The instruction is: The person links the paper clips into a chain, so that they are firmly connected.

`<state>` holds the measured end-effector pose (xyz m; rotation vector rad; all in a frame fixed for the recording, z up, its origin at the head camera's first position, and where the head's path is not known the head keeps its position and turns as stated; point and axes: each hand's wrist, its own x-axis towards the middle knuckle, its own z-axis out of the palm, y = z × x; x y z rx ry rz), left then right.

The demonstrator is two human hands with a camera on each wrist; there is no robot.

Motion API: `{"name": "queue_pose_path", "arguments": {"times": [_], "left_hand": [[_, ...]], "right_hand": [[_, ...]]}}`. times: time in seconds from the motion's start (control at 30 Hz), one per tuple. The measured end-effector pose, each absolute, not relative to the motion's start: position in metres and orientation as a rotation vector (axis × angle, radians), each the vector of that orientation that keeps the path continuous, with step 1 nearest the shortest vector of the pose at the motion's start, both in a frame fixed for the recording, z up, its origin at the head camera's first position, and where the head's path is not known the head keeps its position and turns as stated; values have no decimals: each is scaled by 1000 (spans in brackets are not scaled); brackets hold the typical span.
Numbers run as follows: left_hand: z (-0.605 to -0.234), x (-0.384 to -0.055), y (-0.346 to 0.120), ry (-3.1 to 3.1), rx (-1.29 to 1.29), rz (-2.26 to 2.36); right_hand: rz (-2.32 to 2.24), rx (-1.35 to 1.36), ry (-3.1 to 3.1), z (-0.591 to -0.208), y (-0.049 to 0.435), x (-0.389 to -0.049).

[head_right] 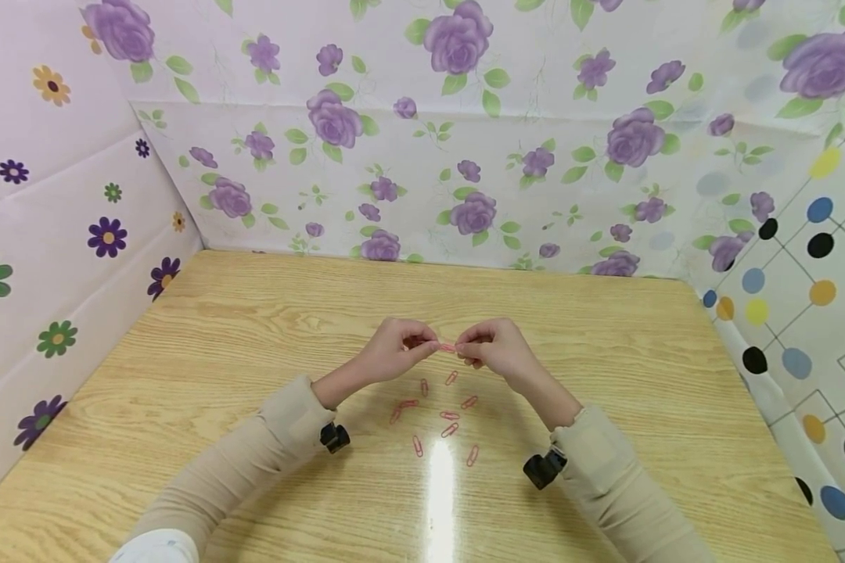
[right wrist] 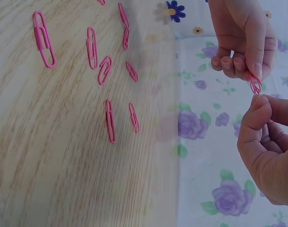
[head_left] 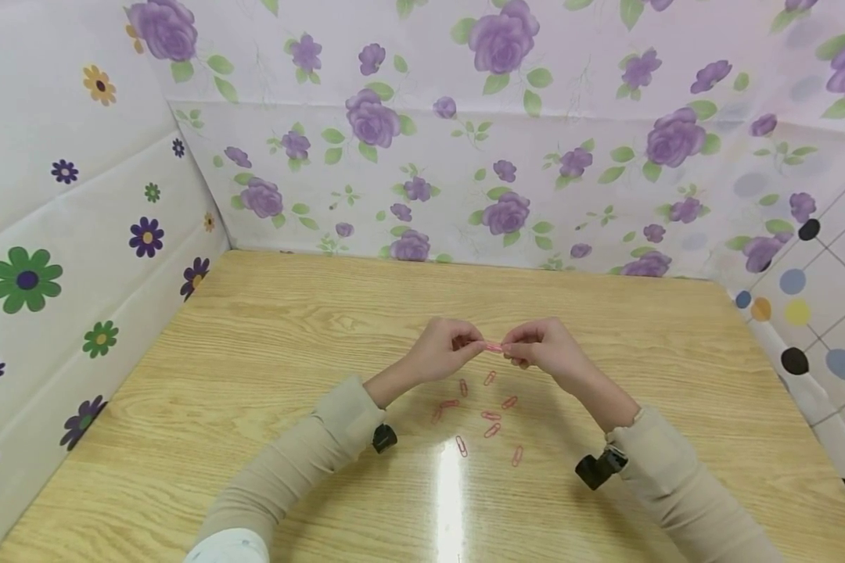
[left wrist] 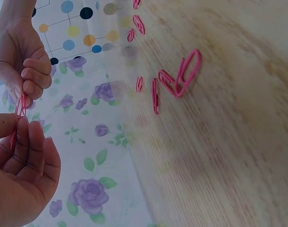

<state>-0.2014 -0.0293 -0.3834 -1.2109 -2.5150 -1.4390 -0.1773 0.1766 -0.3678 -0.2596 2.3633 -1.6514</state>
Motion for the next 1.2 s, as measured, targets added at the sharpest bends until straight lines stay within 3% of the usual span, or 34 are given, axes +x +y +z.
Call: {"name": "queue_pose_path", "arguments": {"times": [0.63, 1.2], "left_hand": [[-383, -202, -40, -2550, -1258, -1479], [-386, -204, -45, -2365, -1009, -2735]], "right_hand": [[-1629, -296, 2356, -366, 187, -171], [-1681, -280, 2260, -366, 173, -169]]}}
